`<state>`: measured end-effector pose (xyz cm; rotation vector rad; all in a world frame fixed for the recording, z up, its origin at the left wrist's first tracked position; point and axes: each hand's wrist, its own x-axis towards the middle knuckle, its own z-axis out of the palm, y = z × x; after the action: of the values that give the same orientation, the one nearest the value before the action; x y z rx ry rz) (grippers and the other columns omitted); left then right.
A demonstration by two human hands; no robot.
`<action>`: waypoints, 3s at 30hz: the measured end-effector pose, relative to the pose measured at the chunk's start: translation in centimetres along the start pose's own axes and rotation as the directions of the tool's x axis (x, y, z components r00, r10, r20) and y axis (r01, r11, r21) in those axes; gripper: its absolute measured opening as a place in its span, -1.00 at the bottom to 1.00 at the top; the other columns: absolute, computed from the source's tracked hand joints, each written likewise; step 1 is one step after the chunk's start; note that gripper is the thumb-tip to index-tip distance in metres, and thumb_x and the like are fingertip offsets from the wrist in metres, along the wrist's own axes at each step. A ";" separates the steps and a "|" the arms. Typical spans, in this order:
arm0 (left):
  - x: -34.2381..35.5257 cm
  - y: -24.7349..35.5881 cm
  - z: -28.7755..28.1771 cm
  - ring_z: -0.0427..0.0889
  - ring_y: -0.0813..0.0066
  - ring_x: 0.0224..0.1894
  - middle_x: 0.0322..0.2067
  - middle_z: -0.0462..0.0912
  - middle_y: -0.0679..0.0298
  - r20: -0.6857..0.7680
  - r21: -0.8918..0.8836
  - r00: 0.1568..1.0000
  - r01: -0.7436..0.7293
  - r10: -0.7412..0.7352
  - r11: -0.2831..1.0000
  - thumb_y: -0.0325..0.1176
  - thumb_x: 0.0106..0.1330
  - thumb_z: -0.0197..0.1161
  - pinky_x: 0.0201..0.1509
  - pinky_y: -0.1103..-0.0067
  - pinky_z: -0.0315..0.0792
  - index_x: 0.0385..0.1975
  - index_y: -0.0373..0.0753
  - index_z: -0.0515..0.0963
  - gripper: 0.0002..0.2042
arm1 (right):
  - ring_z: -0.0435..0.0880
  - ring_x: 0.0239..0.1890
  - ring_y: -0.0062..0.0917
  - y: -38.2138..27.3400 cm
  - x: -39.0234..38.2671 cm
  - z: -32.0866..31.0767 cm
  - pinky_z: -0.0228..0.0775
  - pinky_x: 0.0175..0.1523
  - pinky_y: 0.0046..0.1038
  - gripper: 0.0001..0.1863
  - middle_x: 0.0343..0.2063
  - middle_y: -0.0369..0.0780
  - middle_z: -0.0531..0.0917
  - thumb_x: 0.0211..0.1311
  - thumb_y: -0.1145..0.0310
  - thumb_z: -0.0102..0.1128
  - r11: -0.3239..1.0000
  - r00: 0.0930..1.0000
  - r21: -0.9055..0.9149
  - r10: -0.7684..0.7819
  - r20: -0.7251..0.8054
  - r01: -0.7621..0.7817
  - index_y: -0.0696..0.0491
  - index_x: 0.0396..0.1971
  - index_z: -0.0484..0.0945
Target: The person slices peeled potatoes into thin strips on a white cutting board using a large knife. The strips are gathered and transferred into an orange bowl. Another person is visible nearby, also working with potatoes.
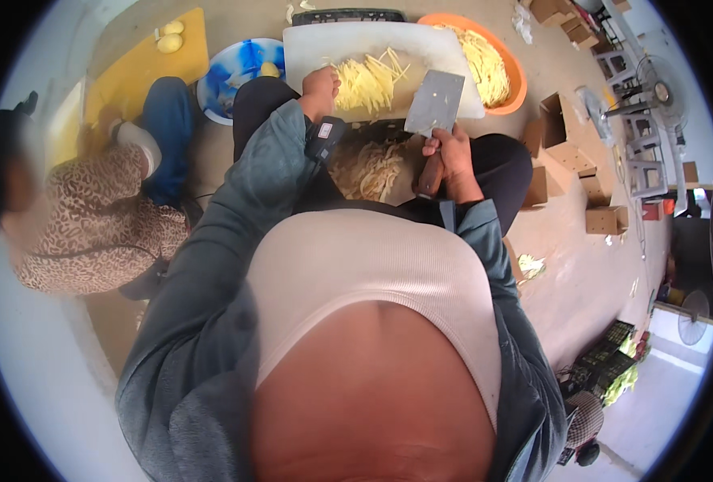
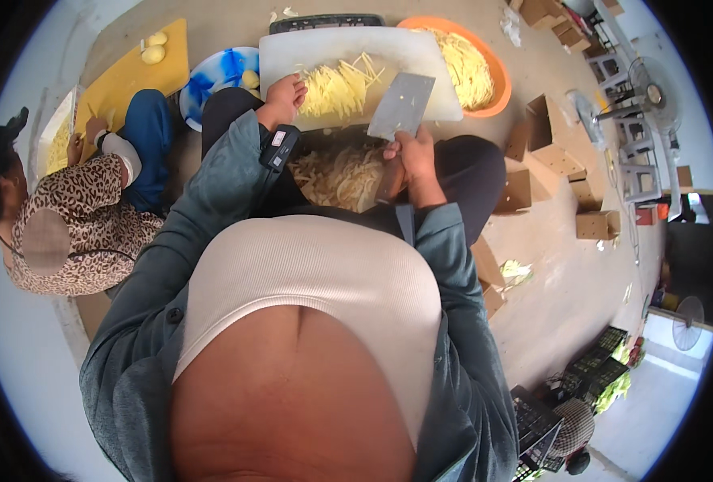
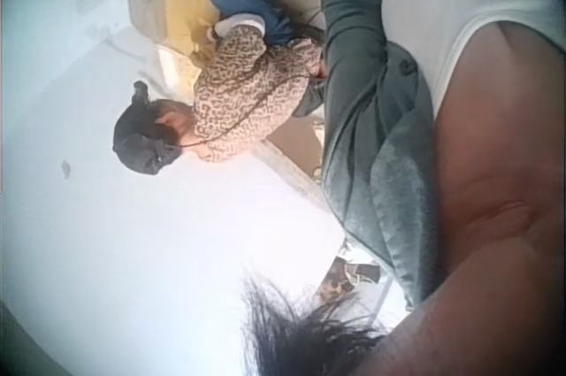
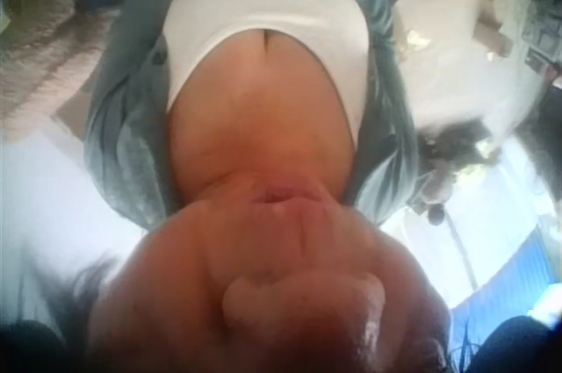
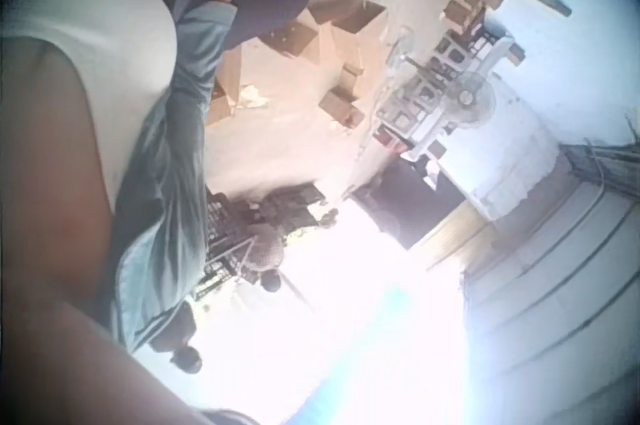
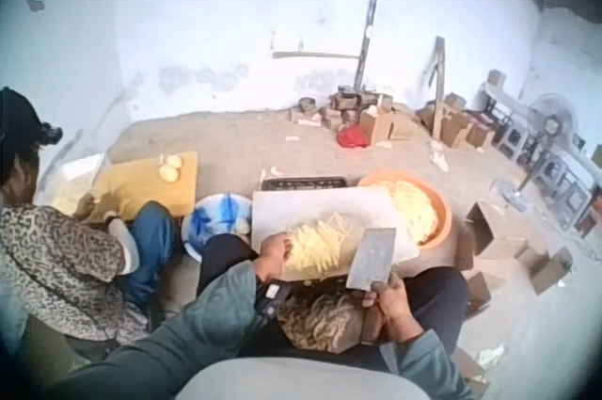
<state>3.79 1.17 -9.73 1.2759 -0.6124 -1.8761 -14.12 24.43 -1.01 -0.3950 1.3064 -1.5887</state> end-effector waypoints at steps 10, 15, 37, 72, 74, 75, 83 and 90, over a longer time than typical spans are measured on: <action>3.3 -4.1 -0.5 0.50 0.38 -0.30 -0.35 0.63 0.20 -0.143 0.353 0.937 -0.252 0.318 0.901 -0.16 0.24 0.20 -0.18 0.40 0.36 -0.25 -0.32 0.61 -0.69 | 0.37 -0.58 -0.56 2.8 1.4 -1.7 0.28 -0.57 -0.49 -0.72 -0.47 -0.19 0.40 0.10 0.69 -0.09 0.995 0.992 0.000 0.102 -0.070 -0.102 0.17 -0.15 0.30; 6.0 -3.8 -3.8 0.58 -0.01 -0.02 -0.06 0.60 -0.06 -0.238 0.531 0.892 -0.212 0.385 0.821 -0.17 0.14 0.18 0.09 0.30 0.44 -0.07 -0.20 0.60 -0.62 | 0.36 -0.61 -0.59 3.6 1.2 -0.1 0.28 -0.60 -0.52 -0.74 -0.51 -0.22 0.38 0.12 0.70 -0.12 0.993 0.997 -0.093 0.076 -0.011 -0.077 0.16 -0.17 0.28; 2.2 -5.9 1.1 0.21 -0.14 0.25 0.20 0.25 -0.06 -0.261 0.815 0.871 -0.032 0.416 0.578 -0.22 -0.04 0.40 0.33 0.20 0.19 0.28 -0.24 0.21 -0.19 | 0.64 -0.34 -0.02 2.4 8.9 -3.8 0.49 -0.23 -0.13 -0.67 -0.32 0.11 0.60 0.18 0.53 -0.02 0.239 0.930 -0.932 -0.313 0.191 0.272 0.23 -0.03 0.34; 3.6 -8.9 1.5 0.30 -0.05 0.19 0.12 0.35 -0.06 -0.175 0.806 0.788 -0.231 0.591 0.546 -0.12 -0.05 0.44 0.31 0.23 0.19 0.21 -0.28 0.29 -0.22 | 0.57 -0.73 -0.49 7.6 17.6 -4.8 0.38 -0.66 -0.45 -0.74 -0.56 -0.13 0.60 0.19 0.46 0.07 0.642 0.988 -0.764 -0.146 -0.052 0.055 0.22 -0.13 0.47; 3.5 -9.0 1.5 0.30 -0.05 0.19 0.11 0.35 -0.06 -0.160 0.806 0.776 -0.254 0.610 0.535 -0.11 -0.04 0.44 0.30 0.23 0.19 0.21 -0.28 0.30 -0.22 | 0.54 -0.75 -0.55 8.1 17.8 -5.5 0.34 -0.71 -0.48 -0.73 -0.56 -0.20 0.59 0.22 0.40 0.12 0.573 0.971 -0.811 -0.238 -0.022 0.123 0.19 -0.11 0.48; 3.6 -9.0 1.4 0.30 -0.05 0.18 0.11 0.35 -0.06 -0.154 0.807 0.769 -0.265 0.621 0.528 -0.10 -0.03 0.44 0.30 0.23 0.19 0.20 -0.29 0.30 -0.22 | 0.53 -0.76 -0.55 8.3 17.9 -5.6 0.33 -0.72 -0.48 -0.73 -0.59 -0.21 0.58 0.22 0.39 0.13 0.560 0.968 -0.818 -0.249 -0.017 0.129 0.19 -0.11 0.48; 3.7 -9.4 2.5 0.31 -0.06 0.17 0.10 0.36 -0.04 -0.159 0.794 0.746 -0.293 0.647 0.533 -0.09 -0.03 0.44 0.28 0.22 0.21 0.20 -0.29 0.31 -0.23 | 0.61 -0.62 -0.36 11.8 19.2 -6.0 0.45 -0.48 -0.34 -0.65 -0.53 -0.05 0.62 0.16 0.36 0.15 0.609 0.974 -0.768 -0.211 0.083 0.198 0.26 -0.11 0.50; 4.6 -10.6 1.2 0.31 -0.12 0.12 0.03 0.38 -0.08 -0.168 0.787 0.634 -0.375 0.755 0.490 -0.21 -0.10 0.51 0.22 0.15 0.22 0.14 -0.31 0.29 -0.23 | 0.59 -0.53 -0.31 11.7 16.3 -0.7 0.42 -0.40 -0.35 -0.67 -0.48 -0.05 0.60 0.18 0.40 0.13 0.659 0.997 -0.749 -0.034 0.068 0.074 0.25 -0.09 0.49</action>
<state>-1.66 3.62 -19.64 1.6407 -1.3481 -0.6378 -16.29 12.19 -16.74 -0.9868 1.9027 -0.9860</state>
